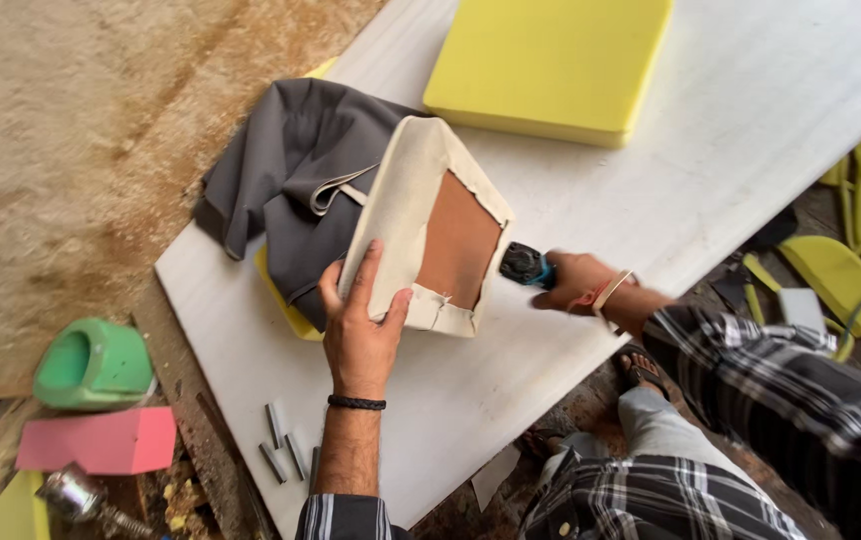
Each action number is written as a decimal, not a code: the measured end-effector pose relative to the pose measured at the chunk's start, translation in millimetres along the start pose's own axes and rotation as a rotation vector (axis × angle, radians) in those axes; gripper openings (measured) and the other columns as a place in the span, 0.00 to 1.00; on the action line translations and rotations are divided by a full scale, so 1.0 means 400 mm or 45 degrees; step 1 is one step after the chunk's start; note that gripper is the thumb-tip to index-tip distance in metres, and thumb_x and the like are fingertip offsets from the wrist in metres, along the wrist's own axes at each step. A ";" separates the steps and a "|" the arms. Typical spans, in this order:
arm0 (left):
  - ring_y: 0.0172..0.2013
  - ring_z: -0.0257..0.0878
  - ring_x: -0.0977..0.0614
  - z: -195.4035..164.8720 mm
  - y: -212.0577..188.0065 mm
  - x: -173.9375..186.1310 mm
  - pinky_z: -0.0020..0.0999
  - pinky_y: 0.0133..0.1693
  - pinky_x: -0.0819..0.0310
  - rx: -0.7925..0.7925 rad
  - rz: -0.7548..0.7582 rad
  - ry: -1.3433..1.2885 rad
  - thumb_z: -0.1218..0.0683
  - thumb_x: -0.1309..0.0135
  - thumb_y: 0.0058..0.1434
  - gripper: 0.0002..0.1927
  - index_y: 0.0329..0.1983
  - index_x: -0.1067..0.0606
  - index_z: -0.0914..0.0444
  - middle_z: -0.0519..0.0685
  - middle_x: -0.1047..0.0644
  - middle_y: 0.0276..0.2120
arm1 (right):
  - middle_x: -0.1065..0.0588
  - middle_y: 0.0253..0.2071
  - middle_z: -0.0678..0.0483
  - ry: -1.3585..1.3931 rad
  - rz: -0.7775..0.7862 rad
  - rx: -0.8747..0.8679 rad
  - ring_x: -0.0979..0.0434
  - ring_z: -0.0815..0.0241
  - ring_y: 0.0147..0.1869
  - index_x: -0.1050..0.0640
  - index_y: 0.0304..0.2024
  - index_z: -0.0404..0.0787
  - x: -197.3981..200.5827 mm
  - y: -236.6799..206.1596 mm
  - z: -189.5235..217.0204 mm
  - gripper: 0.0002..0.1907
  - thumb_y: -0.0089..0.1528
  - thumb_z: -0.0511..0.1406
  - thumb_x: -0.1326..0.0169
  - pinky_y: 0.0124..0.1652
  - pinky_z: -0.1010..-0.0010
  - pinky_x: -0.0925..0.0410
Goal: The person fits a beige fabric cover over a foam cushion on a work table, pulling and tucking the fabric around the edges. They use a pneumatic nail gun to fasten the cover, use a power driver on the cushion underside, and press the finished cushion flat on the table.
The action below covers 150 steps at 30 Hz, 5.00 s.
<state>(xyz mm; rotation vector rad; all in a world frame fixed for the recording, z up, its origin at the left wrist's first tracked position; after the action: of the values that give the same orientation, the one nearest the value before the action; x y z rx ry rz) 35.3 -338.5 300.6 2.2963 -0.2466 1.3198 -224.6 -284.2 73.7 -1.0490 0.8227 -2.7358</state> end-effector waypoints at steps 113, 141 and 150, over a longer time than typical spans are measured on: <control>0.67 0.51 0.29 0.637 -0.527 -0.299 0.43 0.64 0.33 0.864 -0.147 -0.661 0.54 0.33 0.56 0.43 0.74 0.39 0.63 0.60 0.32 0.69 | 0.16 0.46 0.47 -0.763 0.229 -0.215 0.13 0.52 0.48 0.17 0.49 0.39 -0.061 0.085 0.044 0.43 0.56 0.68 0.50 0.51 0.58 0.25; 0.64 0.55 0.28 0.584 -0.537 -0.341 0.45 0.60 0.32 0.998 -0.115 -0.505 0.47 0.29 0.54 0.55 0.75 0.50 0.66 0.65 0.34 0.67 | 0.17 0.52 0.39 -0.154 0.080 -0.310 0.15 0.40 0.55 0.27 0.68 0.43 -0.145 0.170 0.070 0.49 0.47 0.52 0.31 0.53 0.51 0.25; 0.60 0.50 0.24 0.503 -0.676 -0.354 0.43 0.58 0.28 1.284 -0.112 -0.525 0.40 0.35 0.56 0.50 0.74 0.45 0.63 0.60 0.28 0.63 | 0.20 0.50 0.36 -0.263 0.138 -0.210 0.18 0.41 0.55 0.26 0.63 0.35 -0.168 0.035 0.000 0.50 0.58 0.68 0.49 0.56 0.53 0.27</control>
<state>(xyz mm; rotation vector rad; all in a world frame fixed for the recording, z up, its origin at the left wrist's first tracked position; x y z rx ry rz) 218.8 -212.3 10.5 3.3485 0.5136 1.0114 -174.8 -277.9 26.6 -1.2518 1.0499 -2.4542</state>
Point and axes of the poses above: each hand's wrist, its own y-axis towards the middle knuckle, its own x-axis out of the back of the hand, z = x × y, the point moved 9 cm from there along y, towards the middle knuckle
